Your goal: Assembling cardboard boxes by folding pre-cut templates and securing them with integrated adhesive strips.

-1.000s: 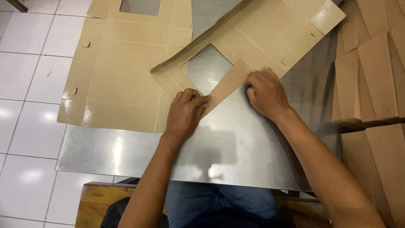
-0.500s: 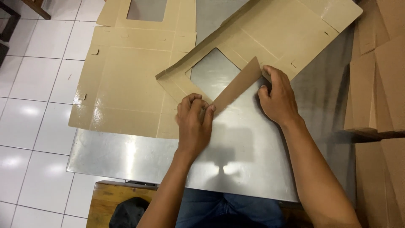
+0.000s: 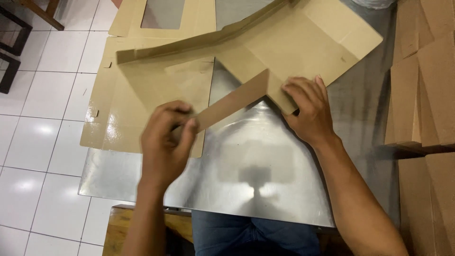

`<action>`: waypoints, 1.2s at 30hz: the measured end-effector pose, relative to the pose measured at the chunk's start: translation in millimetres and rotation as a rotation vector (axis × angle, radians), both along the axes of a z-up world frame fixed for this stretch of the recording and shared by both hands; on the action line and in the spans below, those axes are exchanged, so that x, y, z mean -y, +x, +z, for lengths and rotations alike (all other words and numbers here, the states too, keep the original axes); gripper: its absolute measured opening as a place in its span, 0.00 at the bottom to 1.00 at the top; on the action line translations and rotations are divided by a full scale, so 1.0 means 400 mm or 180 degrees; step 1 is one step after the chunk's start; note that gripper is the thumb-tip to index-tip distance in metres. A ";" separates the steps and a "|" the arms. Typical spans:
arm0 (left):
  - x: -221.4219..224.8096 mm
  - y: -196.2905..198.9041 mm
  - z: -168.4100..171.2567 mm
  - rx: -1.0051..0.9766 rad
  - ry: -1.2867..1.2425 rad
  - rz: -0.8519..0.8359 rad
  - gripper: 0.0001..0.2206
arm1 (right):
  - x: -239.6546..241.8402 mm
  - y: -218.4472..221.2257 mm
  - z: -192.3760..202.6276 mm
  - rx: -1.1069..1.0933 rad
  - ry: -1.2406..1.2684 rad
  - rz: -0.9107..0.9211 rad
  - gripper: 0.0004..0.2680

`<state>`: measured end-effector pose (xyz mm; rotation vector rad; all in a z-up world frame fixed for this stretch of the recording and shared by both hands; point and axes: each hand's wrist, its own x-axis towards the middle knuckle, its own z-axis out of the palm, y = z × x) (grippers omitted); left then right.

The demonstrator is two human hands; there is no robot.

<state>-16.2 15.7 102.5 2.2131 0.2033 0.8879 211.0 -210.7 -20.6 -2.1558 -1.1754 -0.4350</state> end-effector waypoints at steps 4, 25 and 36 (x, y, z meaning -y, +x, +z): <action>-0.070 -0.088 -0.057 -0.0212 -0.0451 0.0309 0.06 | -0.006 -0.019 -0.019 -0.0083 0.0053 0.0557 0.13; 0.069 0.120 -0.298 -0.0253 0.1512 -0.0193 0.21 | -0.030 -0.040 0.010 -0.1025 -0.0140 0.1069 0.10; 0.043 0.171 -0.281 -0.0832 0.0352 -0.0115 0.05 | -0.057 -0.051 0.022 -0.1119 -0.0023 0.0667 0.16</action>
